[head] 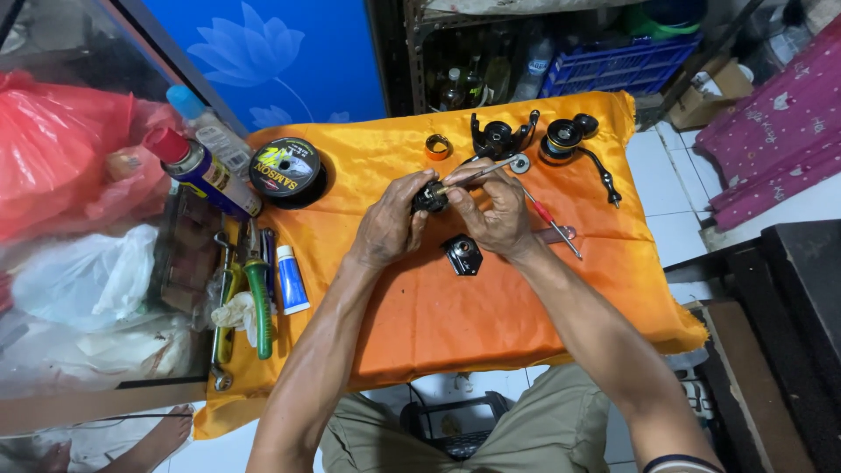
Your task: The person is disassembling a fishing reel, adjusting the internal gears and handle, and then reassembling it using a screwdriver.
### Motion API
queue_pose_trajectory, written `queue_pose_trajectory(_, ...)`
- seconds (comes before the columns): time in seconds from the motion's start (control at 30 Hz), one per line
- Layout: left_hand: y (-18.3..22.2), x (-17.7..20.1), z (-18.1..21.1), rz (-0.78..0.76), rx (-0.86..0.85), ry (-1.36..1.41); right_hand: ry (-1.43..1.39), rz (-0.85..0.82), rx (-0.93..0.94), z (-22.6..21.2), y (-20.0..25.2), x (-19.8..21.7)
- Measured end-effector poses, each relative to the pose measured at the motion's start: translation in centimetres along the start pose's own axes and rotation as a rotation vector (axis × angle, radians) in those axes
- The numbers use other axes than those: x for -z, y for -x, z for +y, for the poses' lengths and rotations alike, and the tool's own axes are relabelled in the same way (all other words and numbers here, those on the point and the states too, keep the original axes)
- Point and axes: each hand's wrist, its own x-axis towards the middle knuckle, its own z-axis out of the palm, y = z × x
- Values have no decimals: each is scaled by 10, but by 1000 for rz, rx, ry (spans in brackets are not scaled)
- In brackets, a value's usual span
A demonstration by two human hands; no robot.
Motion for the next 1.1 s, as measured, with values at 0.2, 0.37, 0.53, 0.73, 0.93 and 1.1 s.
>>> queue_pose_trajectory(0.2,2,0,-3,-7,10,28,0,-9,10,1,0,-1)
queue_pose_trajectory(0.37,3,0,-1,-14,33,34,-9,-11,11,-3,-3,-1)
queue_pose_trajectory(0.53,2,0,-1,-1,26,53,-14,-14,9,1,0,-1)
queue_pose_trajectory(0.73,1,2,-1,-21,55,91,4,-31,-48,-5,-4,-3)
queue_pose_trajectory(0.93,0,-2,2,6,104,176,-33,-30,-102,-6,-5,-3)
queue_pose_trajectory(1.1,4,-5,-1,-16,149,205,-118,-34,-203,-6,-3,-3)
